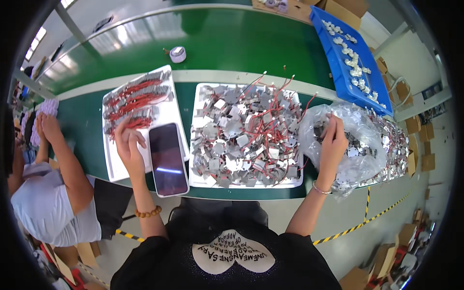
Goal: Assembling electronic components by inserting small circuit boards with wires into plastic shells.
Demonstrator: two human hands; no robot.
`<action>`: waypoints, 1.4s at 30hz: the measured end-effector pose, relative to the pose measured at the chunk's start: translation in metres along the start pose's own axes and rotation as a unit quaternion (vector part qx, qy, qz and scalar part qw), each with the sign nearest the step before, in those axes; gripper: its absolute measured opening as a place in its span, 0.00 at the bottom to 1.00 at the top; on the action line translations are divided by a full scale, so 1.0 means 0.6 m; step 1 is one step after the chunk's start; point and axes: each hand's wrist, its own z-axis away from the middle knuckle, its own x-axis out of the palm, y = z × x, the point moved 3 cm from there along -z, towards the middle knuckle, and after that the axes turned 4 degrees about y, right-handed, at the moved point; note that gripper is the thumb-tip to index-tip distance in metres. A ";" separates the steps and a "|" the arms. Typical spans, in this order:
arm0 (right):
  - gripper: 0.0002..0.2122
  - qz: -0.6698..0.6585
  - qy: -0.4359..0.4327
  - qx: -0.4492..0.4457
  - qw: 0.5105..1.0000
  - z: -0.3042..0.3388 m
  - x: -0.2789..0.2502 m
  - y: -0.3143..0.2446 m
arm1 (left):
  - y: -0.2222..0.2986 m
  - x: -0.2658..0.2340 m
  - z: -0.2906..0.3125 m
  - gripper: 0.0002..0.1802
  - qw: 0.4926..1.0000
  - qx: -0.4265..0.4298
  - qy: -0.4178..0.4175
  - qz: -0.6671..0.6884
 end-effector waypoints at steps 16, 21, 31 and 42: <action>0.11 0.008 0.029 -0.006 1.000 0.000 0.006 0.024 | -0.007 0.006 -0.002 0.19 1.000 0.012 -0.005 0.000; 0.10 0.013 0.046 -0.007 0.999 0.002 0.005 0.029 | -0.007 -0.001 0.001 0.19 0.999 0.005 -0.012 0.029; 0.10 0.034 0.005 -0.020 0.999 0.003 0.007 0.032 | -0.005 -0.010 0.000 0.21 0.998 0.054 0.019 -0.024; 0.11 0.047 0.000 -0.034 0.998 -0.013 -0.002 0.070 | -0.048 -0.090 0.001 0.22 0.811 -0.103 0.186 0.544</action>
